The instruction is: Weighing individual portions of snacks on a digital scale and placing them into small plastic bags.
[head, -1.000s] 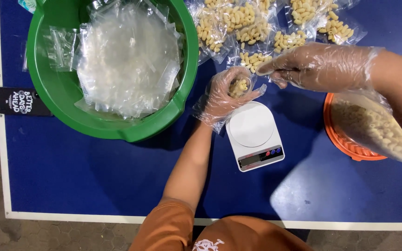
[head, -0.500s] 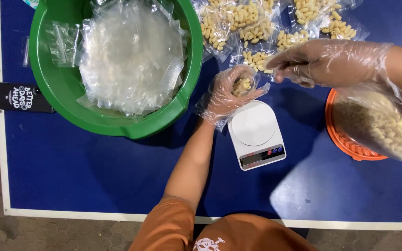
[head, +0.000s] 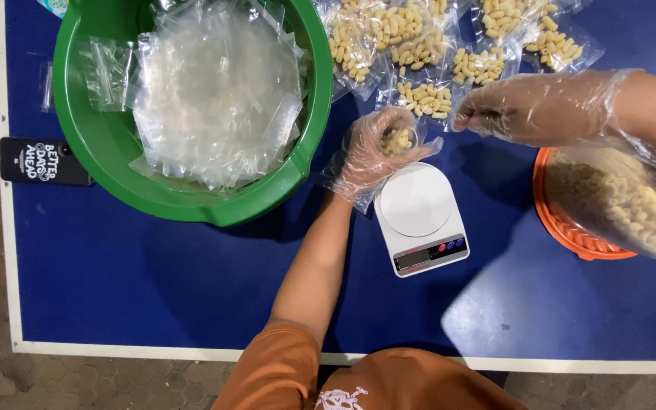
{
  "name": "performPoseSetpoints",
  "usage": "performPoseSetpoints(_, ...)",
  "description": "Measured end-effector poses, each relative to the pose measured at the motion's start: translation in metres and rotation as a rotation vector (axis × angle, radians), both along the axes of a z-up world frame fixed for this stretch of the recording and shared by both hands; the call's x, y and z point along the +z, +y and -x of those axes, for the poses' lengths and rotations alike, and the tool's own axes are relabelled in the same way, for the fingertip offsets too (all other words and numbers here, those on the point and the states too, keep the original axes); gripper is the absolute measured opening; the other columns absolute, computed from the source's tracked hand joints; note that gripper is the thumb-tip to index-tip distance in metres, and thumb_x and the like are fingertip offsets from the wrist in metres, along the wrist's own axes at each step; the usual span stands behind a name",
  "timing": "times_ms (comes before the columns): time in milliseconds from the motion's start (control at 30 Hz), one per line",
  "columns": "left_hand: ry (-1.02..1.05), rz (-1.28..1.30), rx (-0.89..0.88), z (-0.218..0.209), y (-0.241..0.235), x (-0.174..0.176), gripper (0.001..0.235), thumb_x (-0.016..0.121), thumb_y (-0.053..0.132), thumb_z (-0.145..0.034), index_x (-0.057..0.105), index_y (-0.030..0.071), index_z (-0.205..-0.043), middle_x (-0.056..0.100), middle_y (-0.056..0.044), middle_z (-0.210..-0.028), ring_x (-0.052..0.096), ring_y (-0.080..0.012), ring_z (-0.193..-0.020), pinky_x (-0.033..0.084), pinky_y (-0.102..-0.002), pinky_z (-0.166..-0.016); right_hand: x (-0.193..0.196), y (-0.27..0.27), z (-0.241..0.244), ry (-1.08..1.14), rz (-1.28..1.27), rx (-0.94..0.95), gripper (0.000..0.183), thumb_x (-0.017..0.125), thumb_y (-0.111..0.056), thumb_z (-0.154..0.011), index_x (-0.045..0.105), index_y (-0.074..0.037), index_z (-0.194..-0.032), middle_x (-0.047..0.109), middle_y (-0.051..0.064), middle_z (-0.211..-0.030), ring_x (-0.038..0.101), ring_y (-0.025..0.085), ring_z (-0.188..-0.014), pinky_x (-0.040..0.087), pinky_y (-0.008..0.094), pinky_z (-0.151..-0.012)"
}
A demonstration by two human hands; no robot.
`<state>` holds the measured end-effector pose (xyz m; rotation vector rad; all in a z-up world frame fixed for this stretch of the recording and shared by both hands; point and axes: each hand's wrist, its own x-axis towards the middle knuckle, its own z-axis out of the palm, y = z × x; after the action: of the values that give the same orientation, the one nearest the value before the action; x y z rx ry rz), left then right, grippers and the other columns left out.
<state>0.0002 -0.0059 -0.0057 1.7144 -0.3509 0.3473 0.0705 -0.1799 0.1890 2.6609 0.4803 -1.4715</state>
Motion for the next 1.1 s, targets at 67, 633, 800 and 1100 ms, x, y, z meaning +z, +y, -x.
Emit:
performPoseSetpoints(67, 0.041, 0.001, 0.015, 0.001, 0.000, -0.005, 0.046, 0.097, 0.034, -0.068, 0.061, 0.019, -0.092, 0.065, 0.007, -0.086, 0.060, -0.0096, -0.074, 0.052, -0.027, -0.069, 0.010, 0.008, 0.003, 0.034, -0.038, -0.058, 0.034, 0.042, -0.024, -0.107, 0.073, -0.022, -0.122, 0.075, 0.002, -0.097, 0.065, 0.020, -0.087, 0.049, 0.034, -0.084)
performPoseSetpoints(633, 0.051, -0.011, 0.044, 0.004, 0.000, 0.008, 0.044, 0.095, 0.035, -0.069, 0.058, 0.020, -0.089, 0.060, 0.007, -0.077, 0.052, -0.0087, -0.065, 0.050, -0.027, -0.062, -0.018, -0.014, -0.003, -0.062, -0.203, -0.021, 0.066, 0.039, -0.053, -0.095, 0.040, -0.026, -0.156, 0.046, 0.001, -0.159, 0.048, 0.024, -0.144, 0.033, 0.043, -0.122)
performPoseSetpoints(800, 0.037, -0.013, 0.054, 0.003, 0.000, 0.006, 0.045, 0.095, 0.036, -0.069, 0.059, 0.020, -0.090, 0.060, 0.007, -0.076, 0.052, -0.0082, -0.065, 0.048, -0.027, -0.061, -0.008, -0.004, -0.001, -0.017, -0.030, 0.021, 0.051, 0.043, -0.038, -0.104, 0.045, -0.040, -0.155, 0.076, -0.001, -0.126, 0.072, 0.020, -0.111, 0.051, 0.037, -0.099)
performPoseSetpoints(1100, -0.033, -0.051, 0.025, -0.001, 0.001, -0.011, 0.047, 0.096, 0.032, -0.070, 0.060, 0.018, -0.097, 0.065, 0.004, -0.084, 0.059, -0.0126, -0.070, 0.053, -0.031, -0.067, 0.006, 0.011, 0.004, -0.020, -0.090, -0.022, 0.039, 0.057, -0.044, -0.096, 0.075, -0.030, -0.128, 0.077, -0.011, -0.132, 0.072, 0.014, -0.121, 0.051, 0.035, -0.109)
